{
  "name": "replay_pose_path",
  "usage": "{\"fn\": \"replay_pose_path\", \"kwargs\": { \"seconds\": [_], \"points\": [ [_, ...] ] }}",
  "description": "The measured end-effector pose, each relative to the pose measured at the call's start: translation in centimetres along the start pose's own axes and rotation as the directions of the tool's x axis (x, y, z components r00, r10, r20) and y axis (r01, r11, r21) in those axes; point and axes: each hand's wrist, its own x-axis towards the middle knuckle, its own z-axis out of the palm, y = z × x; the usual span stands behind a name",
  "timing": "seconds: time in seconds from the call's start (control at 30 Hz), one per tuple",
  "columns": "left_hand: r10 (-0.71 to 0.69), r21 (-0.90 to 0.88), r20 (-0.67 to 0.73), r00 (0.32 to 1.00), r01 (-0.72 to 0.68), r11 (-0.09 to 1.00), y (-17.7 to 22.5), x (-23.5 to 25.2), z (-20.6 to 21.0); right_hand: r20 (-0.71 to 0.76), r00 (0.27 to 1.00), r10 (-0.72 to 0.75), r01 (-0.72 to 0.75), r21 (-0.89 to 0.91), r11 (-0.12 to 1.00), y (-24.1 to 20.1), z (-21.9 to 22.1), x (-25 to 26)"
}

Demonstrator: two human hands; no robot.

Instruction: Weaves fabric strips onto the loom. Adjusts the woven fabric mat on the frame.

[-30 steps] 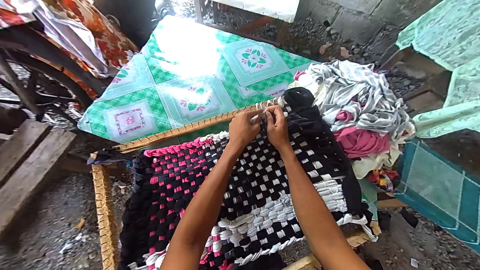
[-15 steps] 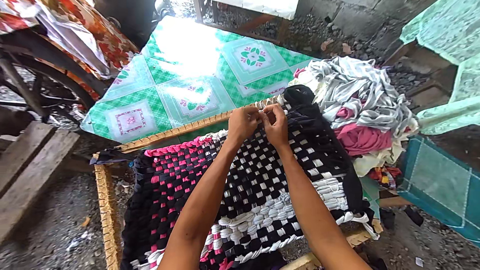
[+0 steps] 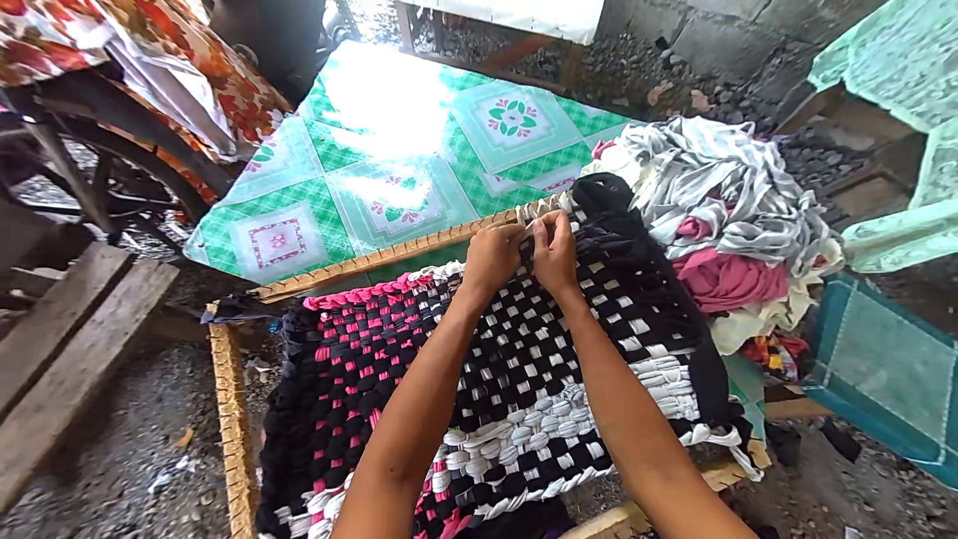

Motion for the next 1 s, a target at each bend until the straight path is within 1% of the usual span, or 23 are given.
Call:
{"fn": "replay_pose_path", "kwargs": {
  "seconds": [0.1, 0.2, 0.3, 0.4, 0.47, 0.53, 0.6, 0.63, 0.73, 0.8, 0.87, 0.93, 1.0],
  "points": [
    [-0.006, -0.003, -0.025, 1.0, 0.006, 1.0, 0.2, -0.3, 0.1, 0.043, 0.998, 0.034, -0.036, 0.05, 0.998, 0.0, 0.2, 0.3],
    [0.03, -0.016, -0.043, 0.999, -0.03, 0.999, -0.2, -0.5, 0.2, 0.054, 0.996, 0.064, -0.072, 0.146, 0.987, -0.1, 0.1, 0.6],
    [0.061, -0.051, -0.072, 0.996, -0.065, 0.997, -1.1, -0.8, 0.6, 0.069, 0.988, 0.138, -0.15, 0.22, 0.964, 0.1, 0.0, 1.0],
    [0.043, -0.044, -0.09, 0.995, -0.047, 0.998, -1.1, -0.8, 0.8, 0.114, 0.973, 0.2, -0.224, 0.252, 0.942, -0.2, -0.2, 1.7],
    [-0.04, -0.04, -0.067, 0.997, 0.037, 0.999, -0.9, -0.6, 0.8, 0.149, 0.971, 0.186, -0.221, 0.274, 0.936, -0.1, -0.6, 1.8],
    [-0.206, -0.049, -0.029, 0.978, 0.204, 0.978, -0.7, 0.1, 0.6, 0.178, 0.976, 0.127, -0.183, 0.35, 0.919, 0.6, -0.9, 1.6],
    [-0.384, -0.046, 0.012, 0.923, 0.384, 0.922, 0.2, 1.2, 0.4, 0.182, 0.981, 0.071, -0.147, 0.447, 0.882, 1.4, -1.4, 1.1],
    [-0.459, -0.032, 0.017, 0.888, 0.459, 0.888, 0.8, 1.8, 0.4, 0.174, 0.983, 0.053, -0.129, 0.462, 0.878, 1.5, -1.5, 0.9],
    [-0.617, -0.03, -0.03, 0.787, 0.616, 0.787, 2.3, 2.9, 0.9, 0.104, 0.994, 0.013, -0.053, 0.392, 0.919, 1.1, -0.9, 0.3],
    [-0.676, -0.063, -0.055, 0.735, 0.673, 0.737, 3.2, 3.2, 0.9, 0.057, 0.998, -0.017, -0.001, 0.312, 0.95, 0.9, -0.4, 0.0],
    [-0.69, -0.099, -0.107, 0.716, 0.683, 0.724, 3.8, 3.1, 1.2, 0.034, 0.999, -0.035, 0.025, 0.268, 0.963, 1.0, -0.1, -0.1],
    [-0.653, -0.135, -0.2, 0.731, 0.639, 0.757, 4.0, 2.5, 2.1, 0.017, 1.0, -0.023, 0.019, 0.235, 0.972, 1.0, 0.1, -0.1],
    [-0.584, -0.139, -0.3, 0.755, 0.571, 0.809, 3.5, 2.2, 3.3, -0.005, 1.0, 0.014, -0.013, 0.218, 0.976, 0.7, 0.1, 0.0]
  ]
}}
